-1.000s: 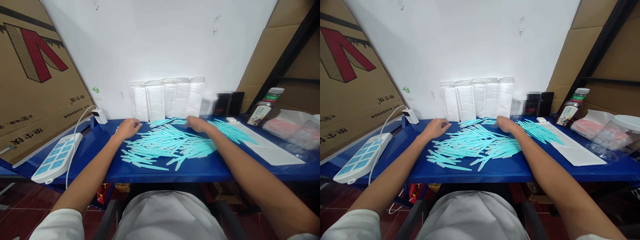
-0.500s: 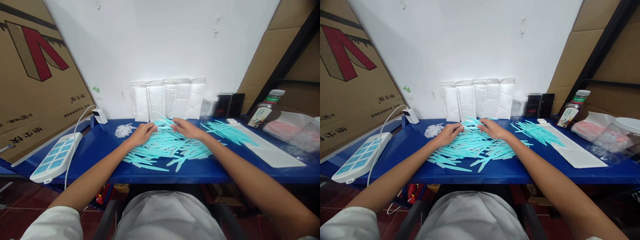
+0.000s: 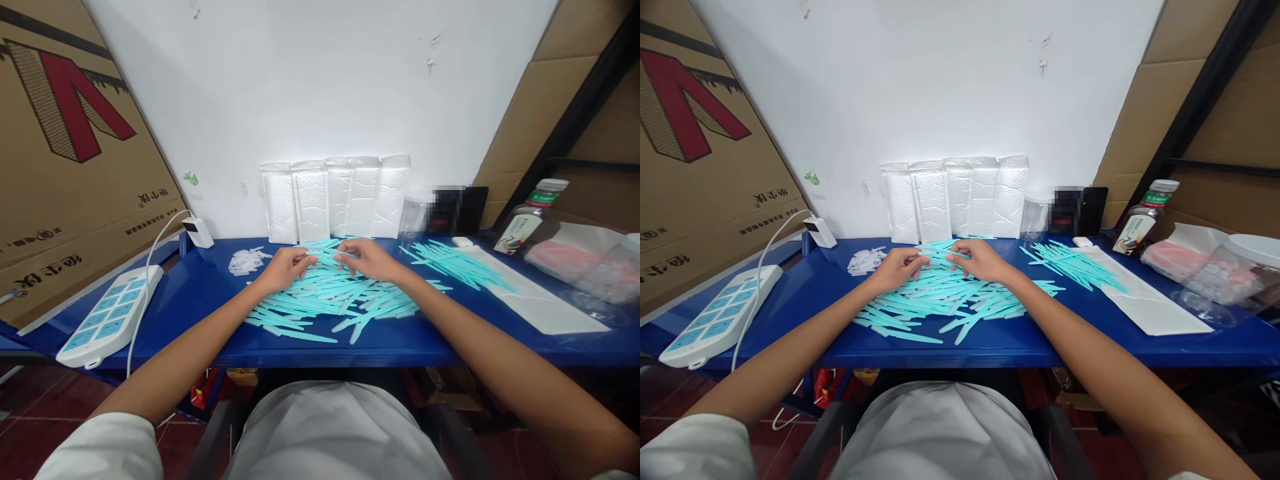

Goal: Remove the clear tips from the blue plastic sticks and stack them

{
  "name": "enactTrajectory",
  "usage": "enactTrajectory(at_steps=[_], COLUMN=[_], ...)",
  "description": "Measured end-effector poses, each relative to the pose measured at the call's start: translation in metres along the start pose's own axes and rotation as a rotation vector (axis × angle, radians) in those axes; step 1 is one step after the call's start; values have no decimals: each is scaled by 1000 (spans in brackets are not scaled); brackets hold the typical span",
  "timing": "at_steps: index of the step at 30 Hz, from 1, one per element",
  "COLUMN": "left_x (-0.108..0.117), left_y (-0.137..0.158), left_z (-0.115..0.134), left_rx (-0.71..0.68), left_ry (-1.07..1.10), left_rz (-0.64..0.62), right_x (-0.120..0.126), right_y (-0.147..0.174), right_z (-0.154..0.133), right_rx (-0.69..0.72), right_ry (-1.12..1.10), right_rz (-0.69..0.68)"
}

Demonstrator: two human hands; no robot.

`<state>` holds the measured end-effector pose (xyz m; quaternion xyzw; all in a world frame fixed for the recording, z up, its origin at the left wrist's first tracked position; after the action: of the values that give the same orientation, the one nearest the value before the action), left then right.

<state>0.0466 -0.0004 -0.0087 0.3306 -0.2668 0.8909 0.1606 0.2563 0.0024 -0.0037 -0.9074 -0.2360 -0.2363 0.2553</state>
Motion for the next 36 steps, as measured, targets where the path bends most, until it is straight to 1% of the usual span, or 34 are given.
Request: enactTrajectory(at_steps=[3,7,12,14,17,19,26,29,32,34,36], left_x=[-3,-2,5,9,14,16,12,8,3,10,31], left_y=[1,1,-1,-2,-4,-4,-3,-3,-5,-7,-8], left_z=[1,5,4,1,-6,-9,-11,-10,-11,-14,-22], left_rx=[0,-4,6,-2,25,45,57,88,141,165,169], left_ry=[44,77,-26,-26,55,117,219,310,409,420,375], left_rz=[-24,-25,28,56,89,95,39,5,-46,-37,43], right_x=[-4,-9,-9,-7,-2,-1,-1,-2,-1,4,16], right_y=[1,1,0,0,-2,-2,-1,-2,-3,-4,-3], right_z=[0,2,-1,-4,-5,-3,-6,-6,-7,-8,-4], right_rx=[-31,-72,-116,-88,-27,-26,14,0,-8,-5,-3], right_ry=[-9,-19,-3,26,77,92,101,78,86,101,130], right_rz=[-16,-74,-68,-51,-27,-32,-20,-48,-48,-41,-14])
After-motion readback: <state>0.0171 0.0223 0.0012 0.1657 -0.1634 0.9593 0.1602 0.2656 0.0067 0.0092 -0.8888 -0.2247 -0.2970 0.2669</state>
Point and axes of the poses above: each hand's wrist, its own y-axis away from the middle knuckle, its own x-axis out of the back of the hand, z = x × y, the point moved 6 cm from there along -y, towards the middle knuckle
